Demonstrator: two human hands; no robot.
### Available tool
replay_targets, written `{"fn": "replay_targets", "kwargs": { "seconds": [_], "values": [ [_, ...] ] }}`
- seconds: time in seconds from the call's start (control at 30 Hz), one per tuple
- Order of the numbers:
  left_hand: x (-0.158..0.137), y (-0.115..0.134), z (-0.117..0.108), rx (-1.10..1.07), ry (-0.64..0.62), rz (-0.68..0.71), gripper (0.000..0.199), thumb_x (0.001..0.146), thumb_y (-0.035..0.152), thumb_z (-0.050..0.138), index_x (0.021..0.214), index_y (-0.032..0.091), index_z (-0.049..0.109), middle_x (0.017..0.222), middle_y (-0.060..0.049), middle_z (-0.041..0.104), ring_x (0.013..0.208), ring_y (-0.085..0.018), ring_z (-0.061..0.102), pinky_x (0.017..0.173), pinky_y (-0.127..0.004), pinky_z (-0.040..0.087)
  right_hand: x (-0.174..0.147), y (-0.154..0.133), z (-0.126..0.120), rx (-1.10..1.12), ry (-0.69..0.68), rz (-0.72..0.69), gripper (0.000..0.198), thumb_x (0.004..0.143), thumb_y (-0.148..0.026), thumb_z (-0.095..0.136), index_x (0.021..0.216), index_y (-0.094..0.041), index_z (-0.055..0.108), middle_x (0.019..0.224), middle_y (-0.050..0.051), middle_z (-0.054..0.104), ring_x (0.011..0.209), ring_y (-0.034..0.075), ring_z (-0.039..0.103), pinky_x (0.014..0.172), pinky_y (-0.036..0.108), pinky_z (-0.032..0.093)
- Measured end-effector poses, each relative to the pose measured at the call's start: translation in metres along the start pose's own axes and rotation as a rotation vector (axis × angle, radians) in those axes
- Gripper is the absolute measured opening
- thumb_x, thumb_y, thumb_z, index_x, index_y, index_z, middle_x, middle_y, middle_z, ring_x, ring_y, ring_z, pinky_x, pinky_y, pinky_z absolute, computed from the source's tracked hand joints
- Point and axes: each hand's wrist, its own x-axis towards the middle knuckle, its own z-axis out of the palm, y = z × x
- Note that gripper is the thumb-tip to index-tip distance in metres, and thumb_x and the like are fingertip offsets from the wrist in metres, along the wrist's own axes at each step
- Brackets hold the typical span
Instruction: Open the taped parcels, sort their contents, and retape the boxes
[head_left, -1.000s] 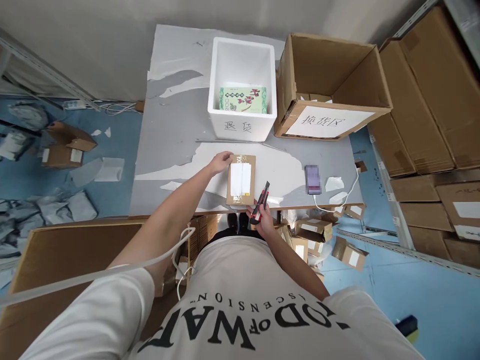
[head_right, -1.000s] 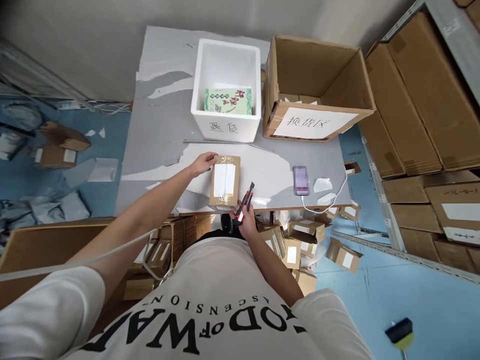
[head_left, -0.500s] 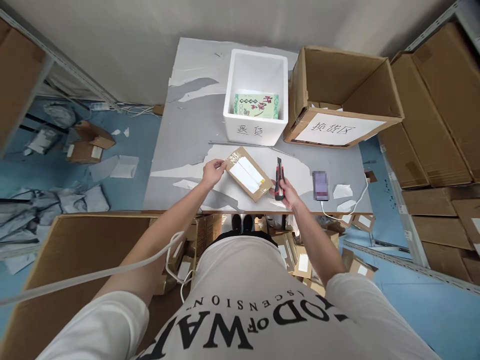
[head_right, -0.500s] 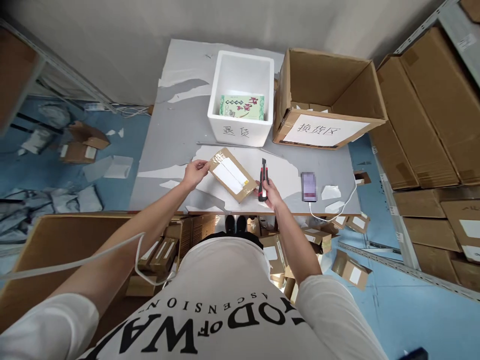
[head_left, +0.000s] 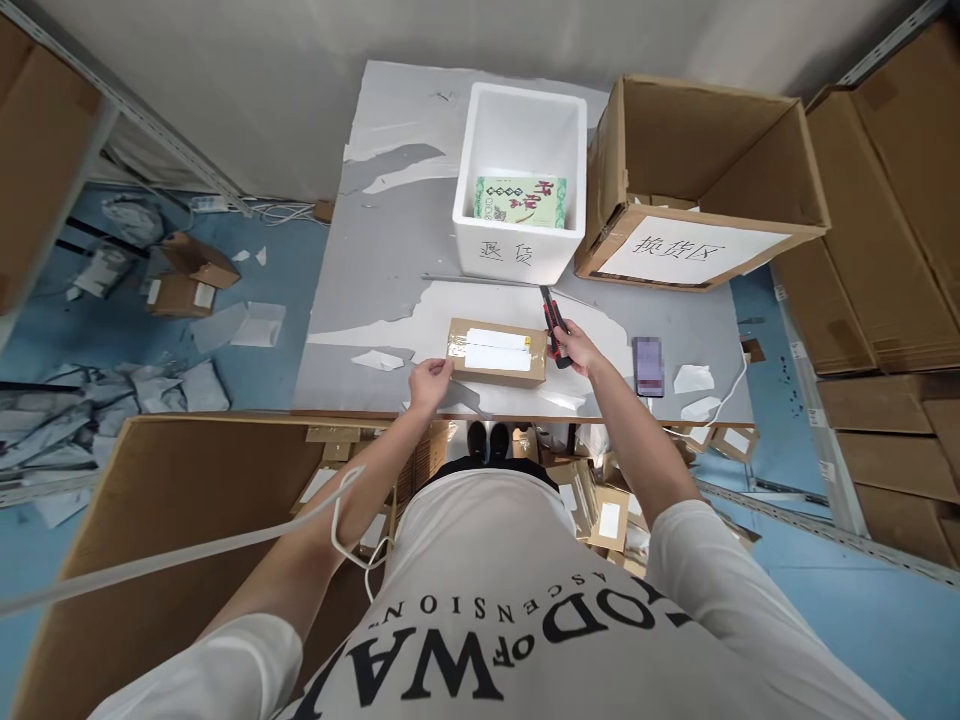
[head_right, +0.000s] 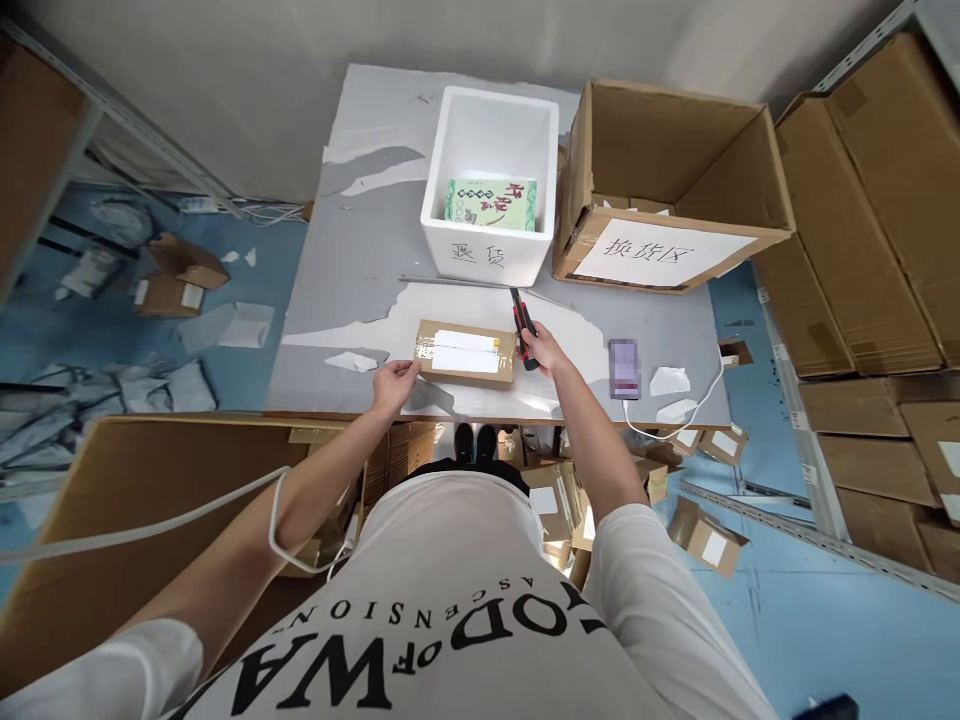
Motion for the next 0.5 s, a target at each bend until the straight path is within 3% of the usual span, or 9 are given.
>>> {"fn": "replay_targets", "kwargs": {
  "seconds": [0.07, 0.13, 0.23, 0.3, 0.4, 0.5],
  "values": [
    [0.002, 0.010, -0.005, 0.156, 0.054, 0.104, 0.050, 0.081, 0.041, 0.056, 0.121, 0.011, 0.058, 0.121, -0.019, 0.064, 0.116, -0.031, 0.059, 0.099, -0.044, 0.046, -0.014, 0.012, -0.004, -0.033, 0.084, -0.111, 0.031, 0.078, -0.038, 0.069, 0.102, -0.022, 0.056, 0.101, 0.002, 0.065, 0.068, 0.010, 0.065, 0.055, 0.023, 0.056],
    [0.005, 0.023, -0.005, 0.312, 0.035, 0.287, 0.057, 0.081, 0.034, 0.055, 0.133, 0.011, 0.050, 0.144, -0.020, 0.046, 0.136, -0.033, 0.042, 0.110, -0.046, 0.036, -0.034, 0.026, -0.011, -0.114, 0.164, -0.175, 0.036, 0.078, -0.040, 0.067, 0.107, -0.022, 0.057, 0.101, 0.003, 0.064, 0.066, 0.010, 0.065, 0.053, 0.021, 0.055],
    [0.014, 0.045, 0.002, 0.535, -0.150, 0.565, 0.073, 0.077, 0.037, 0.059, 0.143, 0.014, 0.039, 0.159, -0.017, 0.017, 0.148, -0.036, 0.011, 0.117, -0.055, 0.016, -0.068, 0.047, -0.021, -0.257, 0.178, -0.147, 0.053, 0.079, -0.039, 0.063, 0.129, -0.025, 0.052, 0.096, 0.002, 0.065, 0.053, 0.009, 0.061, 0.047, 0.023, 0.054],
    [0.021, 0.057, 0.009, 0.685, -0.286, 0.690, 0.091, 0.069, 0.051, 0.068, 0.147, 0.016, 0.034, 0.161, -0.018, 0.010, 0.147, -0.041, 0.002, 0.115, -0.062, 0.004, -0.086, 0.059, -0.023, -0.311, 0.154, -0.117, 0.067, 0.080, -0.039, 0.061, 0.144, -0.030, 0.039, 0.095, 0.002, 0.066, 0.047, 0.008, 0.056, 0.042, 0.024, 0.053],
    [0.027, 0.068, 0.020, 0.889, -0.394, 0.758, 0.119, 0.055, 0.070, 0.071, 0.150, 0.015, 0.026, 0.160, -0.021, 0.006, 0.146, -0.045, 0.000, 0.111, -0.067, -0.005, -0.100, 0.068, -0.021, -0.326, 0.128, -0.095, 0.072, 0.083, -0.039, 0.058, 0.149, -0.034, 0.031, 0.097, 0.002, 0.066, 0.046, 0.006, 0.052, 0.040, 0.022, 0.050],
    [0.028, 0.070, 0.025, 1.029, -0.399, 0.739, 0.126, 0.055, 0.080, 0.064, 0.153, 0.014, 0.020, 0.160, -0.022, 0.007, 0.146, -0.044, 0.002, 0.112, -0.066, -0.003, -0.106, 0.069, -0.018, -0.339, 0.096, -0.072, 0.072, 0.085, -0.039, 0.054, 0.151, -0.031, 0.027, 0.097, 0.003, 0.066, 0.046, 0.005, 0.050, 0.040, 0.021, 0.049]
  ]
}}
